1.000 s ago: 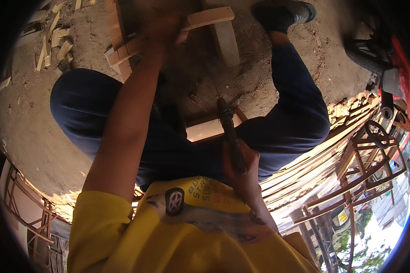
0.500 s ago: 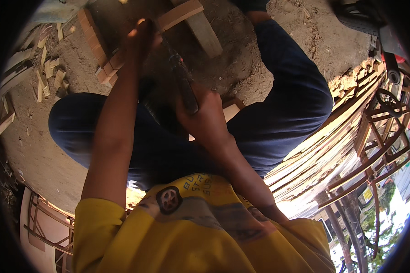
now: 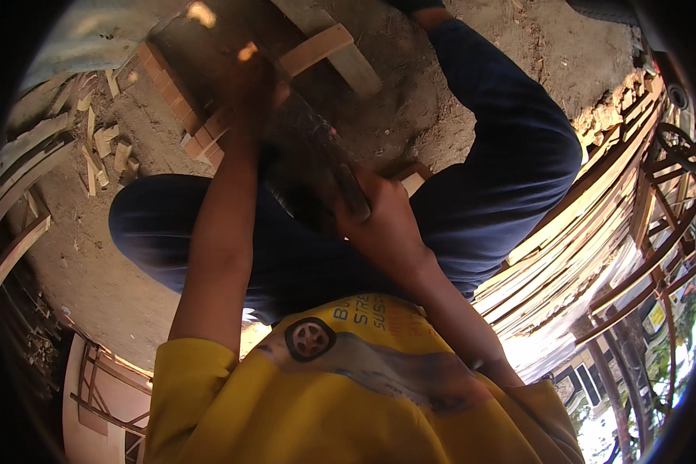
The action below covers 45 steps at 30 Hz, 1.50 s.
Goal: The person sits on the ground and uses a hand saw to cut a small wooden block held between their legs. The person repeatedly saws through the wood, producing sawdust, and continues the cutting motion throughout the clip.
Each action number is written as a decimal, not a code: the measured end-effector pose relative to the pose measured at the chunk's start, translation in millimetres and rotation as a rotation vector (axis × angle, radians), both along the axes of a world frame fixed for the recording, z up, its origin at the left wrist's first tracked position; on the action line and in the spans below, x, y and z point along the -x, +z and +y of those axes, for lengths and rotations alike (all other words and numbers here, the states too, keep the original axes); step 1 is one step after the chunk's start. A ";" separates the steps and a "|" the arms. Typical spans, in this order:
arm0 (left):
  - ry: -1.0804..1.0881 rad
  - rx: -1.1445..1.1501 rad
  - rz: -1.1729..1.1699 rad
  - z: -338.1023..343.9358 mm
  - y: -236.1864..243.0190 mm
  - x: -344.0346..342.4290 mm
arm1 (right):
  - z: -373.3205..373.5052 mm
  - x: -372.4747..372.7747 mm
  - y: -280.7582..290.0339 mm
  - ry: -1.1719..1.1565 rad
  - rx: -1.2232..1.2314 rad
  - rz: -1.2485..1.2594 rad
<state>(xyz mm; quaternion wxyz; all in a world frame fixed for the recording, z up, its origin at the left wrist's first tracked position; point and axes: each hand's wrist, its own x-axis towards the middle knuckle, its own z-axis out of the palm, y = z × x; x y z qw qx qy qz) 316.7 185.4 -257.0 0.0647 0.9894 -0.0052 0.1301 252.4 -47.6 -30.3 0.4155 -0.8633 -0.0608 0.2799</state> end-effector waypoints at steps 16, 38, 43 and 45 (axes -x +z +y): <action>0.082 0.151 0.199 5.6 2.7 -10.9 | -13.5 4.8 -27.8 0.021 -0.136 -0.059; 0.063 0.203 0.040 21.4 -9.8 -15.3 | -27.6 26.6 16.9 -0.097 -0.125 -0.005; 0.096 0.128 0.258 15.6 5.7 -17.3 | 7.5 11.3 -15.3 -0.061 -0.155 -0.053; 0.131 0.135 0.316 16.1 16.3 -21.0 | -4.2 29.9 -4.1 -0.075 -0.156 -0.061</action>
